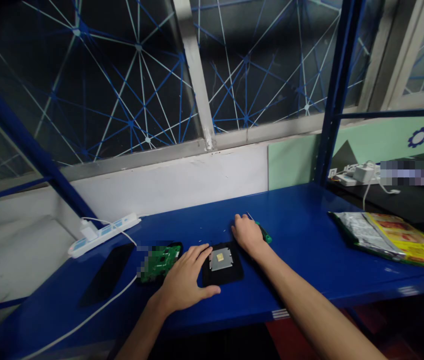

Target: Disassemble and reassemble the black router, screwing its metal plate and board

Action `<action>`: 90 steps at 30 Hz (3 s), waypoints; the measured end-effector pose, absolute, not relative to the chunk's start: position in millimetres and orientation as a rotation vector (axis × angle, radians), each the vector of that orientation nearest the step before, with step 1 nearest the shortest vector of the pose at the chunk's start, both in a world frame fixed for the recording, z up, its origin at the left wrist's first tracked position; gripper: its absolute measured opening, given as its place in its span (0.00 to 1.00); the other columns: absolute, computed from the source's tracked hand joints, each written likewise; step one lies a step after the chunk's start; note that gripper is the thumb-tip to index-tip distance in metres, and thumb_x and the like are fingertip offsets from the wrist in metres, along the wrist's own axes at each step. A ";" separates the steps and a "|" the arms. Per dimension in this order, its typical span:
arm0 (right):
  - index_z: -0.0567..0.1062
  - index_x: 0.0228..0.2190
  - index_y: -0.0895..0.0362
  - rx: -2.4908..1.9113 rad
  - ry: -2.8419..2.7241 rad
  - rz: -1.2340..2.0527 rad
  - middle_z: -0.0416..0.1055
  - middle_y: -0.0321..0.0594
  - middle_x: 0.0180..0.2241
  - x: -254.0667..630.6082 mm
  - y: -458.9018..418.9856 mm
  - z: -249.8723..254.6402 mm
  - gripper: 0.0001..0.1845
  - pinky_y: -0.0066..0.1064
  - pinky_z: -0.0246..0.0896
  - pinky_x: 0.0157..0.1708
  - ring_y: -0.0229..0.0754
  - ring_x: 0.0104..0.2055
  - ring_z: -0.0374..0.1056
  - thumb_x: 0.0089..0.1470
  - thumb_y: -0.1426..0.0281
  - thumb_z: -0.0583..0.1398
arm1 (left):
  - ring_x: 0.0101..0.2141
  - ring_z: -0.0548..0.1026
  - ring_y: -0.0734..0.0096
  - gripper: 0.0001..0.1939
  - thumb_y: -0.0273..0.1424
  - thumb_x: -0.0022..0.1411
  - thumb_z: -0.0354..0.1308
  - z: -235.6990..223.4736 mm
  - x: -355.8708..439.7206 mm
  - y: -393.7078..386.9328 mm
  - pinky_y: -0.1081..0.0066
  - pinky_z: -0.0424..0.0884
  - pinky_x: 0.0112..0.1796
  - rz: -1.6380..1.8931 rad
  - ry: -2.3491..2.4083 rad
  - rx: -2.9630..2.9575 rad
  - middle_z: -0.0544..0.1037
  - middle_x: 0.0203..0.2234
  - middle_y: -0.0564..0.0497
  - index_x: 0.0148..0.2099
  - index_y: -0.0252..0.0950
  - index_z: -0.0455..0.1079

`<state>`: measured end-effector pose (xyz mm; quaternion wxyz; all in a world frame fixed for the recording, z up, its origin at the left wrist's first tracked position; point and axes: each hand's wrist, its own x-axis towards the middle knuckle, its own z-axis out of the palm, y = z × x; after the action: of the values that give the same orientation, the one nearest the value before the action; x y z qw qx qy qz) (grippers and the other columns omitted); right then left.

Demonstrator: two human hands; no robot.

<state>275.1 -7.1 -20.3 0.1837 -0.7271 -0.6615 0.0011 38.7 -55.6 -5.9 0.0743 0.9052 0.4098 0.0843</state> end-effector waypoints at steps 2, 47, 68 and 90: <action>0.74 0.45 0.61 -2.071 -1.859 -0.021 0.76 0.58 0.43 272.3 -9.7 -18.1 0.12 0.38 0.67 0.36 0.54 0.41 0.78 0.63 0.68 0.57 | 0.64 0.62 0.45 0.46 0.55 0.55 0.66 -6.5 38.6 -56.3 0.48 0.61 0.62 0.257 1.242 2.717 0.64 0.66 0.42 0.68 0.38 0.59; 0.75 0.44 0.56 -1.100 -2.227 0.090 0.72 0.47 0.45 278.9 -51.4 -1.1 0.22 0.44 0.66 0.48 0.52 0.47 0.66 0.48 0.62 0.70 | 0.64 0.63 0.44 0.41 0.42 0.58 0.69 7.1 40.1 -31.0 0.48 0.59 0.62 0.450 1.193 2.659 0.67 0.64 0.41 0.69 0.38 0.58; 0.70 0.53 0.54 -1.131 -2.179 0.103 0.68 0.48 0.49 282.1 -52.9 -4.3 0.30 0.46 0.68 0.49 0.51 0.49 0.68 0.51 0.59 0.69 | 0.46 0.71 0.59 0.33 0.27 0.51 0.74 -5.4 36.0 -15.2 0.62 0.69 0.49 0.948 0.951 2.464 0.71 0.43 0.52 0.58 0.45 0.70; 0.74 0.53 0.55 -1.134 -2.139 0.002 0.71 0.48 0.45 283.0 -50.2 -7.0 0.30 0.43 0.70 0.42 0.50 0.44 0.70 0.51 0.57 0.69 | 0.47 0.69 0.58 0.33 0.28 0.53 0.72 -9.2 33.1 -10.2 0.59 0.68 0.50 0.925 1.011 2.505 0.70 0.43 0.51 0.60 0.47 0.68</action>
<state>283.0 -50.2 -7.0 0.3525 -0.4383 -0.8268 0.0007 33.1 -10.2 -9.2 0.1427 0.8683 0.3504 0.3207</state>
